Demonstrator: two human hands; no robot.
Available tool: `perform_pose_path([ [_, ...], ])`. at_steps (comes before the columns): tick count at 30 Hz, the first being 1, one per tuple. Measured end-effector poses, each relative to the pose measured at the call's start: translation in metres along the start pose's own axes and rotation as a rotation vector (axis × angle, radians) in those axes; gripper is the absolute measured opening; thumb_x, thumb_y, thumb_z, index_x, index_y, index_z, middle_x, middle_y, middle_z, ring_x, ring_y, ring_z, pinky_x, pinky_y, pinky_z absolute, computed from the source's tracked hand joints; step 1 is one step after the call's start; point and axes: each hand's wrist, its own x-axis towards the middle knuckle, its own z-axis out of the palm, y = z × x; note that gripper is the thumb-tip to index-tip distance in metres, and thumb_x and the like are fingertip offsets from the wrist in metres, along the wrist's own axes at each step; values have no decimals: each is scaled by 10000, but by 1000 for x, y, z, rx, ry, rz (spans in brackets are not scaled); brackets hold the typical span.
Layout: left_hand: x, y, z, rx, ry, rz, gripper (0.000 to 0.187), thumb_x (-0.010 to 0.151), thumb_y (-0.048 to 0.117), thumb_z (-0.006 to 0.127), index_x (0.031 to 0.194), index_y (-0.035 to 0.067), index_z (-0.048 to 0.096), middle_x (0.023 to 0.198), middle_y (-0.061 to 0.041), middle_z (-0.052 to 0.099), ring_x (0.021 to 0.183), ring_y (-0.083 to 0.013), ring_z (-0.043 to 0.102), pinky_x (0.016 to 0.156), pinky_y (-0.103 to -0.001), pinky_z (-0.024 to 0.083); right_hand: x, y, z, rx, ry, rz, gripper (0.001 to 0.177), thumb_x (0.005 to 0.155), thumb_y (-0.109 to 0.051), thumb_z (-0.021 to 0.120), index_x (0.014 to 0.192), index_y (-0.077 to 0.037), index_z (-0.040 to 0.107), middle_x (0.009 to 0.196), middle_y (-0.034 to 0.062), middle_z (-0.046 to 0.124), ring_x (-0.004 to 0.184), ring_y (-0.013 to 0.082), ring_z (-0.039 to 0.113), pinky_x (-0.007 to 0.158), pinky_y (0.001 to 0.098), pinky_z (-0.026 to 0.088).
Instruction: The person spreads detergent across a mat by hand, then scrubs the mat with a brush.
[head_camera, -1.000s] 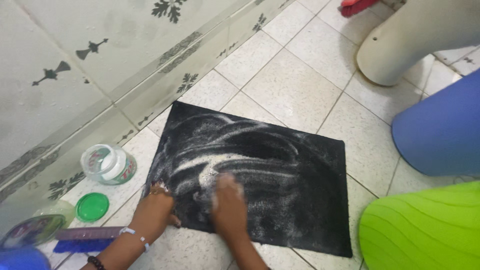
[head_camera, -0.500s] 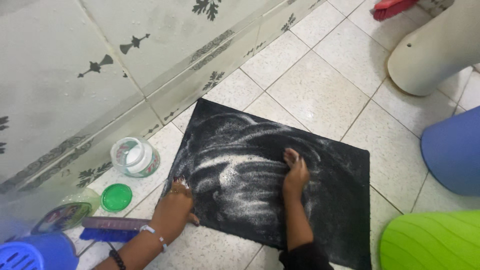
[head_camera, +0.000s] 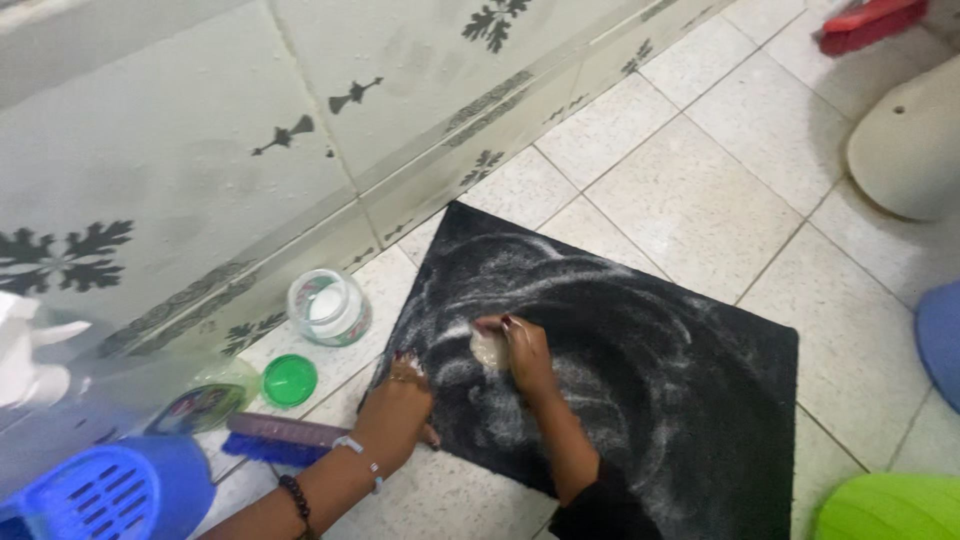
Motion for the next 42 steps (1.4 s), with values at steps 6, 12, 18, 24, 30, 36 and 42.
perform_pose_path([
  [6, -5, 1, -2, -30, 53, 10, 725, 616, 381, 942, 1067, -111, 659, 1150, -309, 637, 1171, -417, 604, 962, -421, 519, -38, 7, 1, 48, -38, 68, 588, 1016, -381, 332, 1035, 8, 773, 980, 188, 807, 800, 297, 788, 624, 336, 660],
  [12, 2, -7, 20, -29, 67, 2, 729, 606, 396, 942, 1050, -106, 654, 1122, -295, 652, 1096, -398, 654, 914, -412, 553, -64, -8, 53, 140, 501, 267, 476, 1041, -333, 417, 1331, -16, 624, 1345, 232, 661, 1232, 343, 626, 1043, 482, 492],
  [18, -9, -13, 2, -98, 118, 43, 515, 617, 372, 928, 916, 16, 706, 996, -203, 701, 928, -373, 711, 775, -455, 583, -40, 10, 96, -985, 152, -468, 476, 1028, -199, 442, 1452, 0, 525, 1571, 161, 500, 1513, 323, 396, 1254, 533, 251],
  [24, -9, 1, -18, -58, 32, -85, 752, 582, 494, 905, 1054, -24, 629, 1021, -237, 670, 893, -365, 719, 759, -417, 597, -37, 16, 50, -1404, 226, -187, 604, 1023, -306, 333, 1562, -41, 267, 1662, 118, 255, 1532, 280, 184, 1224, 545, 51],
  [30, -10, 2, -17, -72, -21, -116, 717, 635, 504, 878, 1066, -8, 619, 1027, -214, 685, 976, -352, 708, 806, -406, 591, -33, 13, -74, -1396, 277, 153, 557, 1062, -312, 248, 1594, -147, 246, 1680, 27, 216, 1555, 256, 179, 1248, 524, 50],
  [36, -6, -2, -8, -69, 163, -8, 776, 533, 462, 921, 1042, -42, 624, 1169, -284, 649, 1014, -394, 687, 805, -421, 588, -85, 44, -226, -1319, 583, 281, 572, 1040, -325, 333, 1567, -102, 354, 1652, 115, 303, 1533, 306, 255, 1238, 532, 164],
  [42, -6, 9, -17, -45, -27, -143, 708, 651, 433, 895, 1140, 1, 621, 1131, -204, 667, 1001, -342, 712, 847, -411, 589, -70, 52, -234, -1208, 883, 361, 622, 1011, -285, 446, 1550, 1, 327, 1644, 205, 280, 1495, 414, 266, 1174, 563, 251],
])
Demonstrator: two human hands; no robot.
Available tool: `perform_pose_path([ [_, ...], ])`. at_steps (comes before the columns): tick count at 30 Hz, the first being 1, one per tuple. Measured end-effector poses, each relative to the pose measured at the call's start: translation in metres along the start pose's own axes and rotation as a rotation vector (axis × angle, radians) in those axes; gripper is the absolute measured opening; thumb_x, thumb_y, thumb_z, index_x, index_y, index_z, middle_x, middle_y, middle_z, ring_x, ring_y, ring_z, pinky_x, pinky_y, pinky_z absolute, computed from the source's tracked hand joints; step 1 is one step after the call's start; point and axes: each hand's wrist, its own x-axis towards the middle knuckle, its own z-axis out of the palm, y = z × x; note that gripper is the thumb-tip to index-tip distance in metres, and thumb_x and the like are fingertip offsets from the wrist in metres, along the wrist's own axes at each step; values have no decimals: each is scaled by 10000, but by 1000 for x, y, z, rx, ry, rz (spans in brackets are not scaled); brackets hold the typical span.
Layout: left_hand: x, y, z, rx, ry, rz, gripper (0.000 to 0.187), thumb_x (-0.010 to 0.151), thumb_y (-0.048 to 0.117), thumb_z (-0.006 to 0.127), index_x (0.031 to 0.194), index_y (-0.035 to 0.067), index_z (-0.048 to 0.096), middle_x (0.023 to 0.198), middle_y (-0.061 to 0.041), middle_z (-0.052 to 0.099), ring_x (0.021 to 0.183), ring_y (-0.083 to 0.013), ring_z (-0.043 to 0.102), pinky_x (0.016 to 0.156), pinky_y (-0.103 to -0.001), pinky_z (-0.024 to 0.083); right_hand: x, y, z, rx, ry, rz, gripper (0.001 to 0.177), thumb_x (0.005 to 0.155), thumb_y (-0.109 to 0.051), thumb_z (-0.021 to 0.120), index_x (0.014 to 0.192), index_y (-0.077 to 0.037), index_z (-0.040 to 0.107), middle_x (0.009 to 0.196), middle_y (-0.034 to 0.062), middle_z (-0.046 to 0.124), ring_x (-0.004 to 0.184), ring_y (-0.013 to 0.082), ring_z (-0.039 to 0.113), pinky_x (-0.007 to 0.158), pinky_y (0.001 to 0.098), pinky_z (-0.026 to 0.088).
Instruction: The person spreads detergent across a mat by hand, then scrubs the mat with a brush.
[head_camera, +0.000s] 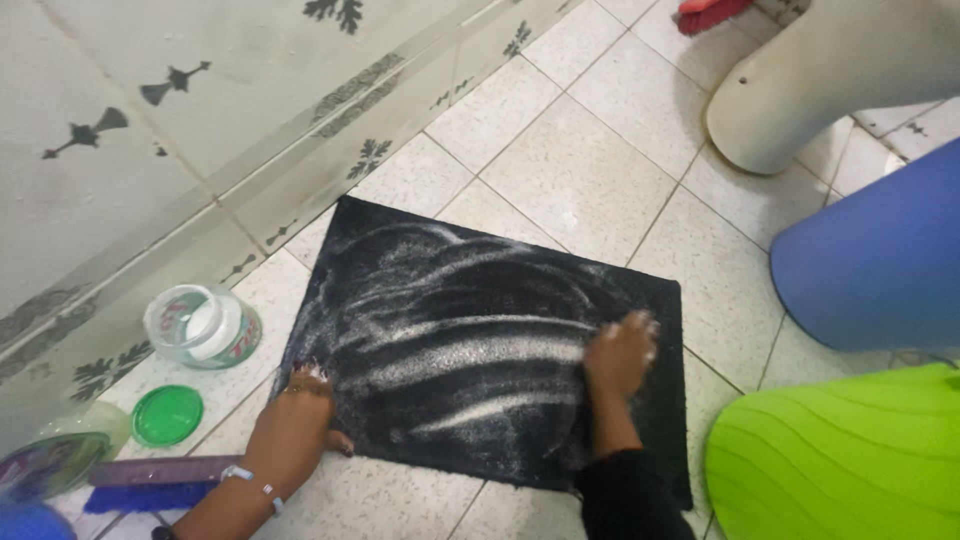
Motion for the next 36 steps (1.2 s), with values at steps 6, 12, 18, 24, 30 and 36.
perform_pose_path([
  [6, 11, 13, -13, 118, -114, -28, 562, 664, 436, 922, 936, -12, 717, 1067, -212, 694, 974, -334, 737, 841, -395, 613, -55, -130, -16, 149, -241, -199, 652, 1019, -302, 419, 1582, -40, 221, 1681, 187, 208, 1501, 404, 257, 1204, 521, 271],
  [12, 13, 15, -10, 109, -130, -38, 471, 656, 395, 926, 883, 21, 750, 997, -201, 720, 950, -352, 732, 829, -428, 610, -149, -188, -16, 140, -367, -707, 690, 1052, -339, 415, 1599, -10, 152, 1680, 187, 183, 1540, 354, 232, 1206, 522, 237],
  [18, 14, 3, 3, 90, -107, -13, 615, 612, 442, 951, 959, -12, 725, 1158, -225, 661, 1104, -347, 677, 918, -402, 576, -122, -139, -25, 237, -413, -471, 605, 970, -234, 441, 1551, -89, 354, 1638, 137, 298, 1433, 324, 367, 1190, 542, 167],
  [24, 21, -18, 37, 39, 152, 241, 728, 477, 453, 948, 980, -37, 755, 1231, -275, 627, 1225, -473, 564, 995, -500, 503, -66, -55, -20, -41, -59, -294, 618, 1019, -355, 437, 1532, -14, 384, 1602, 179, 377, 1508, 324, 293, 1185, 594, 194],
  [30, 14, -13, 42, 71, 1, 103, 369, 767, 287, 802, 1031, 31, 777, 1254, -225, 673, 1307, -401, 556, 1090, -485, 476, -124, -105, 4, -58, -38, -369, 730, 1047, -475, 403, 1510, 86, 339, 1645, 264, 255, 1530, 423, 214, 1158, 636, 181],
  [36, -45, -21, -9, 2, -43, 187, 1089, 599, 458, 947, 1439, -8, 435, 1533, -245, 382, 1482, -386, 282, 1125, -775, 67, -191, -156, 14, 79, -198, -965, 858, 933, -559, 397, 1526, 54, 302, 1646, 222, 147, 1487, 374, 161, 1136, 613, 144],
])
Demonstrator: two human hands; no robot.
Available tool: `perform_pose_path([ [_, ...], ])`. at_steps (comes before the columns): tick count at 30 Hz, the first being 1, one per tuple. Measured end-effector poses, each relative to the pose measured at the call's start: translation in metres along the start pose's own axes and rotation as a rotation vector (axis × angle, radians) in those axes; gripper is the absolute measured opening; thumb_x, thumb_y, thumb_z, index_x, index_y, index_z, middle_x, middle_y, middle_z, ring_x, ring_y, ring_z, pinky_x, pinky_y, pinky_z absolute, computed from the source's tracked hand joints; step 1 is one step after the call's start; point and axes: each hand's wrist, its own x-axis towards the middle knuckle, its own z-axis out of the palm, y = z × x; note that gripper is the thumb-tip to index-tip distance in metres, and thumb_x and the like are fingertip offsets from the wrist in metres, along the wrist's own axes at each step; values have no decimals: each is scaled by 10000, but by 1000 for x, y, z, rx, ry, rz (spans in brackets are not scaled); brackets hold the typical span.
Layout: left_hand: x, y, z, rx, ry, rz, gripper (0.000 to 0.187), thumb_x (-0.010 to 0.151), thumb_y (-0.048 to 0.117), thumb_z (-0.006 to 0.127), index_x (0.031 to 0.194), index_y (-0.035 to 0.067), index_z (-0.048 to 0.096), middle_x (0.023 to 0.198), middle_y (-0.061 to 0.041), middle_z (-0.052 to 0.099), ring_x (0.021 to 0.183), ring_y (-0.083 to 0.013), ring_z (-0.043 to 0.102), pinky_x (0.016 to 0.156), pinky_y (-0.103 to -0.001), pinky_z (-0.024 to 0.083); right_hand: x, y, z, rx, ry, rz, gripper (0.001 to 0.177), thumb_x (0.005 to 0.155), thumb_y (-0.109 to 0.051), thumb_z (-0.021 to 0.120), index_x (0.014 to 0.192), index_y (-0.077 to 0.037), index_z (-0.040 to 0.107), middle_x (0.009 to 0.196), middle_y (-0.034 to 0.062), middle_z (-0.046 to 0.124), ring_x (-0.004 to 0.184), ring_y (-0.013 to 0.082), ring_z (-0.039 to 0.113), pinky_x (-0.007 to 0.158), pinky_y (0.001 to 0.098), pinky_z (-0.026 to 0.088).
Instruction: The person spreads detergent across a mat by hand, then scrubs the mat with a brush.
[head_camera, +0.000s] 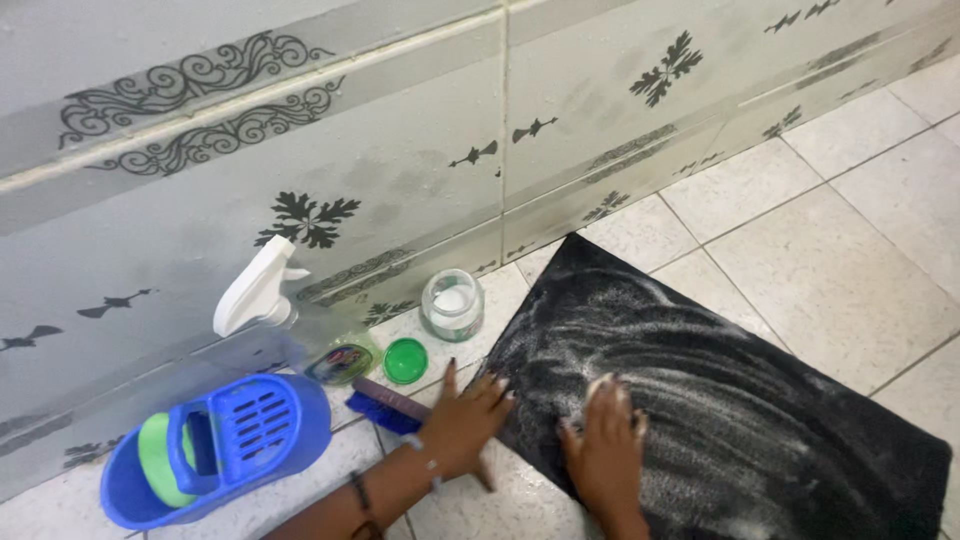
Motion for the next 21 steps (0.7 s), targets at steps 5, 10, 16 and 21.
perform_pose_path([
  [5, -42, -2, -13, 58, 122, -126, 1087, 593, 266, 911, 1538, 78, 408, 1507, -235, 411, 1453, -396, 343, 1140, -591, 186, 10, 1, -12, 449, -89, 232, 665, 1016, -474, 413, 1533, -55, 405, 1685, 117, 229, 1565, 303, 182, 1222, 562, 107],
  [10, -57, 2, -22, 133, 205, -97, 426, 806, 106, 746, 1216, 82, 631, 1183, -121, 584, 1167, -311, 567, 1014, -480, 418, 17, -19, -47, 822, -173, 610, 594, 991, -427, 419, 1528, -179, 475, 1654, 24, 331, 1537, 252, 243, 1242, 507, 170],
  [16, -38, 20, -90, -481, 432, -87, 446, 808, 204, 778, 1220, 43, 715, 1069, -137, 684, 952, -264, 682, 842, -354, 546, 6, -41, -45, 1080, -343, 504, 540, 990, -346, 489, 1508, -198, 526, 1614, 27, 433, 1457, 269, 425, 1148, 454, 354],
  [21, 23, 24, -82, -1237, 383, -94, 432, 844, 247, 734, 1213, 26, 704, 1154, -151, 769, 1028, -270, 759, 904, -337, 618, 13, -46, -67, 2077, -366, 540, 618, 967, -282, 590, 1506, -16, 442, 1401, 280, 600, 1195, 340, 674, 1029, 465, 561],
])
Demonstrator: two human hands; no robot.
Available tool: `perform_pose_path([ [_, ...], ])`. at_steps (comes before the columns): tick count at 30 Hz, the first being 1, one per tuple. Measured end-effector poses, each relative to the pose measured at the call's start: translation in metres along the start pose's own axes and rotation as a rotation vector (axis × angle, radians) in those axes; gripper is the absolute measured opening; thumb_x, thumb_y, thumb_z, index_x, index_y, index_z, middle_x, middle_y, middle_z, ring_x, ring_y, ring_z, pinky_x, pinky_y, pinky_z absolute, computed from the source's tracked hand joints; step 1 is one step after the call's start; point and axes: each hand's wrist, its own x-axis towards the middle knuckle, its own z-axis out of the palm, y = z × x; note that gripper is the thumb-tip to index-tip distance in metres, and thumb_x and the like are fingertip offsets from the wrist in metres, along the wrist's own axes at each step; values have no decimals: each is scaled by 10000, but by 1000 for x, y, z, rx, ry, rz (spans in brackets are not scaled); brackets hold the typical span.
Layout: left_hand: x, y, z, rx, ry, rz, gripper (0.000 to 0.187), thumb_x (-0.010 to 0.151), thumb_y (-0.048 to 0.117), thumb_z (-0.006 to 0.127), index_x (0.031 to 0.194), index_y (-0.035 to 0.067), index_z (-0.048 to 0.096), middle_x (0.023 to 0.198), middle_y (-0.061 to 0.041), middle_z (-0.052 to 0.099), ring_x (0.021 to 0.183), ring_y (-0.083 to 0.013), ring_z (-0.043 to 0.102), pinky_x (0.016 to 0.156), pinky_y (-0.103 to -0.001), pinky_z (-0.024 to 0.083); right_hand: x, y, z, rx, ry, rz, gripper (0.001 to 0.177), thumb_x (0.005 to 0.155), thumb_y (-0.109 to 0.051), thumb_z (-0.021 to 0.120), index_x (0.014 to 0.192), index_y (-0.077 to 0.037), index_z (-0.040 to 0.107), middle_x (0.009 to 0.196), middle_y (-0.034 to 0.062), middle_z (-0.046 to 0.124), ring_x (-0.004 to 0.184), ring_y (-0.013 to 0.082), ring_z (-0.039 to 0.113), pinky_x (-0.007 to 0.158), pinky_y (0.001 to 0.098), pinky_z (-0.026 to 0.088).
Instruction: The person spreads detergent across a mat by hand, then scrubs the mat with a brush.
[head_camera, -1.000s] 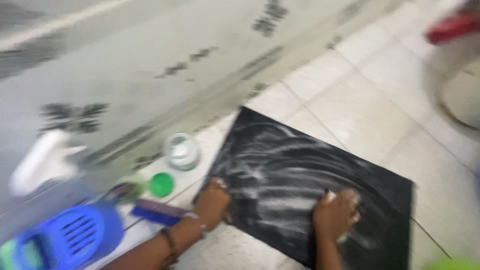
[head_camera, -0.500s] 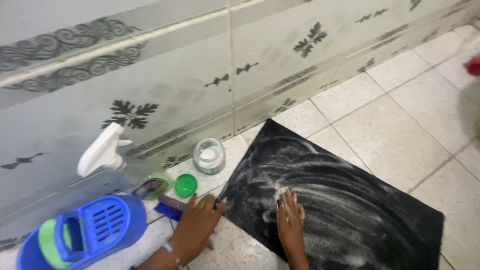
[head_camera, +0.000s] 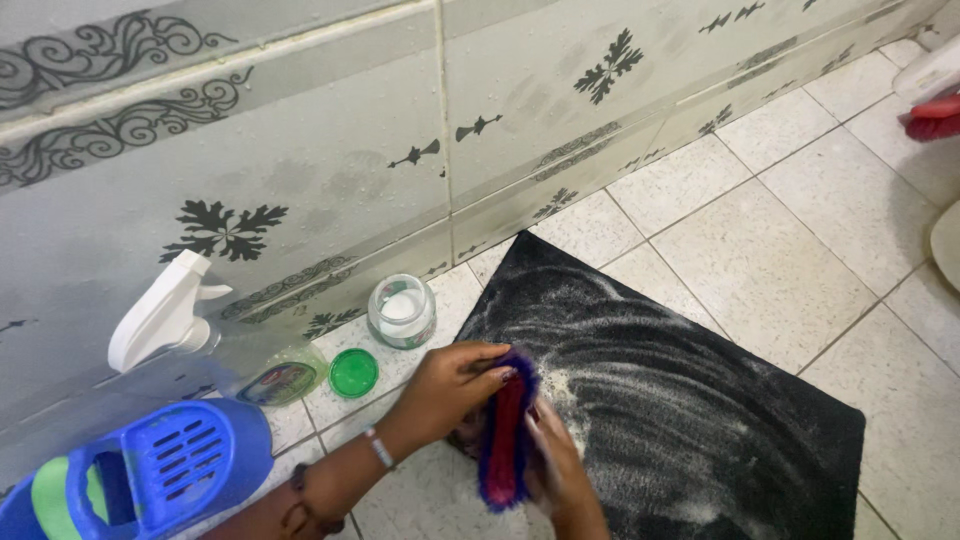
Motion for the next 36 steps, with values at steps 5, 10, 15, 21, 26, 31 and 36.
perform_pose_path([
  [5, -7, -69, 9, 807, 84, 364, 801, 848, 356, 808, 1395, -120, 467, 1461, -343, 450, 1395, -466, 380, 1136, -513, 307, 0, -39, 20, -966, 491, 68, 654, 953, -260, 572, 1568, -283, 351, 1221, 150, 629, 980, 337, 706, 816, 450, 598],
  [10, -14, -119, 6, 988, -33, 326, 980, 780, 443, 789, 1448, -101, 322, 1589, -297, 280, 1474, -441, 228, 1208, -527, 176, -11, 9, 8, -2136, 273, -347, 580, 887, -308, 644, 1447, -369, 507, 1075, 202, 598, 895, 390, 636, 723, 507, 544],
  [15, -11, -145, 10, 1062, -29, 312, 1018, 827, 525, 754, 1468, -110, 281, 1566, -291, 270, 1498, -424, 186, 1195, -550, 132, 16, -82, -40, -1716, 680, 136, 376, 1070, -432, 488, 1350, -190, 553, 1004, 247, 652, 892, 404, 664, 785, 502, 536],
  [21, -3, -138, 16, 1146, -95, 158, 1119, 803, 605, 727, 1550, -49, 213, 1650, -276, 191, 1502, -422, 93, 1223, -537, 94, 34, -43, -24, -1999, 780, -249, 593, 981, -219, 431, 1573, -205, 472, 1054, 312, 614, 857, 420, 637, 703, 552, 531],
  [26, -6, -138, 11, 1147, -99, 189, 1143, 778, 565, 751, 1554, -40, 169, 1663, -263, 142, 1508, -391, 87, 1206, -533, 90, 24, -65, -14, -2032, 438, -148, 474, 1025, -368, 411, 1487, -300, 489, 1063, 274, 636, 926, 436, 645, 774, 564, 539],
  [31, -2, -126, 15, 1201, -161, 57, 1128, 813, 574, 731, 1568, -33, 153, 1687, -251, 99, 1531, -377, 41, 1221, -517, 76, 10, -141, -61, -1800, 957, -106, 586, 1012, -386, 423, 1584, -261, 432, 1539, 153, 539, 936, 435, 690, 775, 543, 561],
  [36, 2, -107, 20, 1341, -267, -93, 1105, 869, 627, 685, 1524, -61, 122, 1652, -259, 55, 1563, -372, -4, 1259, -513, 46, 26, -54, -11, -1873, 633, -173, 512, 1027, -448, 306, 1476, -317, 514, 1150, 293, 626, 1057, 442, 620, 886, 554, 519],
])
